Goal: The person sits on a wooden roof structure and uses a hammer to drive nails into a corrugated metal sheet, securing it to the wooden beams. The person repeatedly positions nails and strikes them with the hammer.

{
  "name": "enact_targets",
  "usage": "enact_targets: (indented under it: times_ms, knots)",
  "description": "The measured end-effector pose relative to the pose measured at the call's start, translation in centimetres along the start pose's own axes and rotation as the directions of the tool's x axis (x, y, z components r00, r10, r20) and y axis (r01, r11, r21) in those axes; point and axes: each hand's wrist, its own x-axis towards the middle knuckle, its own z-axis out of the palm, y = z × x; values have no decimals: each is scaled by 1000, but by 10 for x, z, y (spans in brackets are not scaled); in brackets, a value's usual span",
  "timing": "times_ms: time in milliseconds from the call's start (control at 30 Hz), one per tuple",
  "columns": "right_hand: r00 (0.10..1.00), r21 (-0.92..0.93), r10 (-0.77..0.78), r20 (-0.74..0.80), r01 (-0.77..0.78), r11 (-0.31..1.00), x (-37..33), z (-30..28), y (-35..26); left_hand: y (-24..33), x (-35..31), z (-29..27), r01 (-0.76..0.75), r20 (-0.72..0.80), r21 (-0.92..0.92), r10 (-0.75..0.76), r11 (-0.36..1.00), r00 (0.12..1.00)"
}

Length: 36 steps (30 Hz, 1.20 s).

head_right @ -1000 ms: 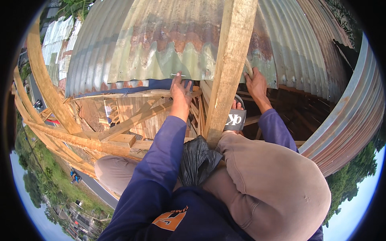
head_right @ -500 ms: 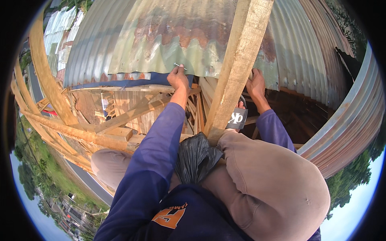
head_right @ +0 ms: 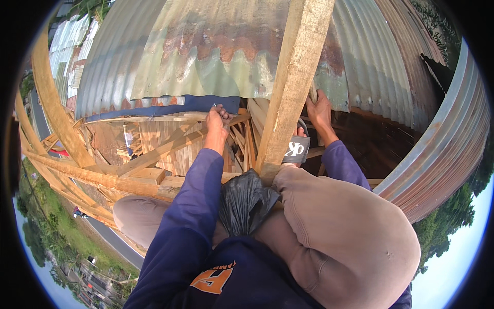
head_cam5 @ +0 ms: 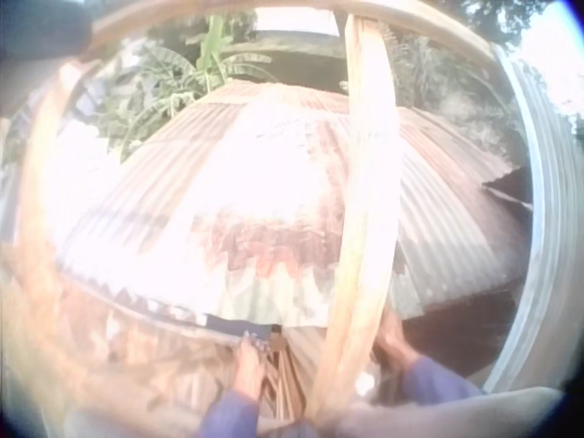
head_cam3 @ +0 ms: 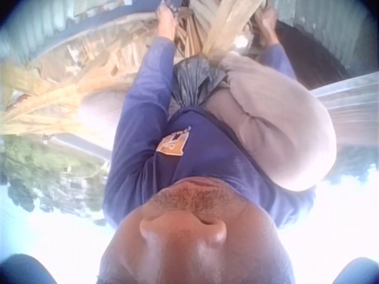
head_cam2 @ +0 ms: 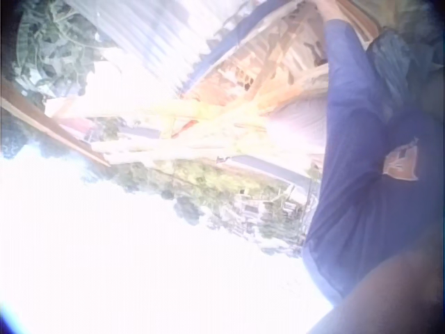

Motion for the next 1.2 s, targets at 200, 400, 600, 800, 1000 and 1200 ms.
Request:
enact_targets:
  times_ms: [200,400,600,800,1000,1200]
  knots:
    - [998,-18,-46,-44,46,999,3,-7,8,-9,-14,40,98,303,-3,-92,995,948]
    - [1000,-110,-2,22,5,994,2,-12,-6,-9,-18,62,53,220,206,-99,977,971]
    - [999,-162,25,37,-18,987,-1,-16,-9,-16,-14,73,74,67,191,-88,979,994]
    - [1000,-205,-25,13,27,978,-4,-17,-18,-17,-14,84,166,15,-111,-165,980,986]
    - [996,-125,-75,-57,67,990,-7,-12,-10,-20,-19,86,77,42,-96,-73,992,996]
    - [996,-138,-81,-25,77,987,-8,-13,-6,-24,-28,86,14,-22,-52,-16,999,1000]
